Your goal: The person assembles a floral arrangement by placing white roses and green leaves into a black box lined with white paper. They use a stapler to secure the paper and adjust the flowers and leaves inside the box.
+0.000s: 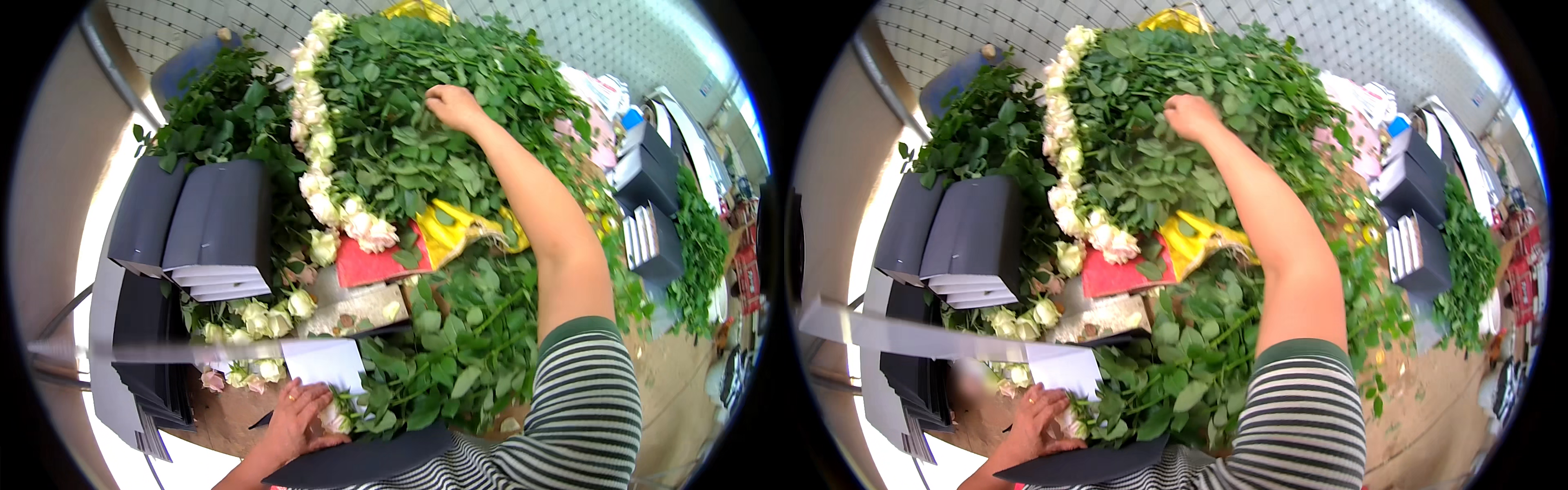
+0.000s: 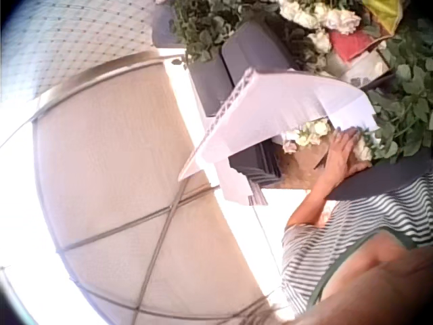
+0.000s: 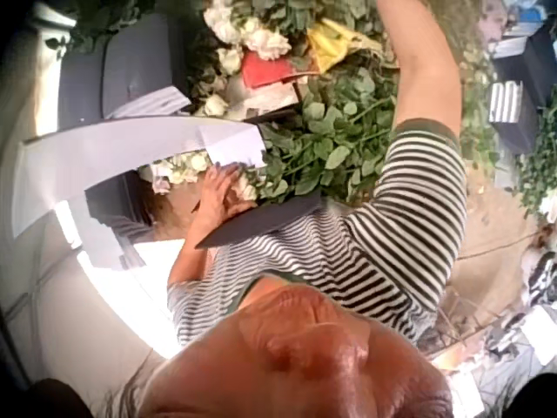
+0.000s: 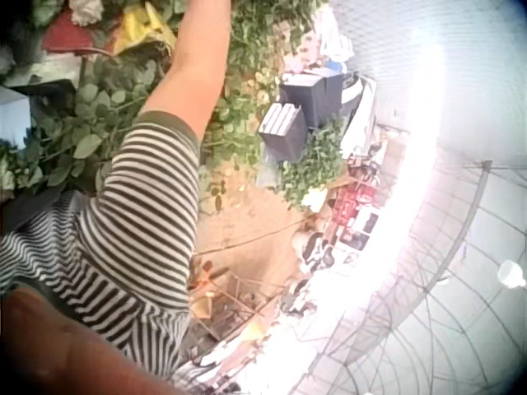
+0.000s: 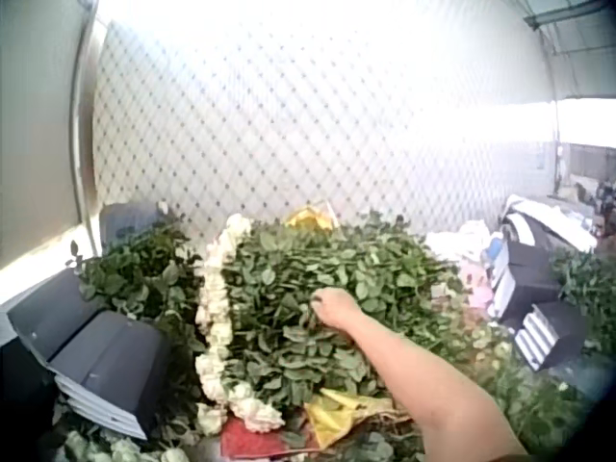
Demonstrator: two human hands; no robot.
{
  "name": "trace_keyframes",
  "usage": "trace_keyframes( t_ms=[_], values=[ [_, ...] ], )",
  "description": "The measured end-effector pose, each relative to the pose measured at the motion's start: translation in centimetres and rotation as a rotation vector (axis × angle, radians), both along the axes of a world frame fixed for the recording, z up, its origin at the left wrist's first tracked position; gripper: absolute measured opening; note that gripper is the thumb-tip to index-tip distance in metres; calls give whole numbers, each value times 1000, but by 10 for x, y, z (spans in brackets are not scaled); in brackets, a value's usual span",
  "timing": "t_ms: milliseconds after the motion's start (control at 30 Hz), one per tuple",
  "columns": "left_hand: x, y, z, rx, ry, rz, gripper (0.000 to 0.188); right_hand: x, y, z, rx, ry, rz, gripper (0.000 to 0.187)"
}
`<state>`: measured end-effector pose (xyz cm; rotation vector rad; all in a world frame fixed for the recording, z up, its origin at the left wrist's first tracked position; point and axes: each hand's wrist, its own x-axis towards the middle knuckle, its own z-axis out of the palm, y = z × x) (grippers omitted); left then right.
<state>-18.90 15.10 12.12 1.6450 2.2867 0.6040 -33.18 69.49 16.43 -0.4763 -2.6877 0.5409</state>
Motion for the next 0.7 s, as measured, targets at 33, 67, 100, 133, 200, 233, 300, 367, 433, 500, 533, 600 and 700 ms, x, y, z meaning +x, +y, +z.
trace_keyframes(
  t_ms=[33,67,100,133,200,233,300,367,433,500,533,600,700],
  values=[
    [1,-3,-2,-17,-9,0,73,-23,8,2,180,-19,-82,28],
    [0,-5,0,-24,-6,-1,73,-45,15,4,244,22,-116,29],
    [0,-4,1,-28,-10,-7,74,-65,17,5,310,58,-154,29],
    [2,-3,5,-31,-59,18,74,-85,15,9,342,0,-143,30],
    [9,-16,-13,-14,-143,58,76,-117,18,-5,460,85,-170,31],
    [7,-4,-3,-13,-157,72,76,-131,20,-13,521,122,-184,32],
    [4,-4,17,-169,-229,91,73,-146,26,-28,421,-10,-291,45],
    [8,-13,5,-212,-326,166,75,-140,36,-42,276,-120,-312,53],
    [8,-16,-12,-108,-317,140,74,-136,32,-44,241,-163,-254,56],
    [3,-6,-8,-99,-275,109,74,-122,31,-25,276,-213,-242,54],
    [3,-5,1,-148,-240,106,74,-127,37,-27,247,-214,-215,50],
    [8,0,12,-144,-115,97,74,-129,35,-22,281,-240,-250,42],
    [4,-1,1,-238,-54,66,74,-123,40,-25,529,-101,-233,24]
  ],
)
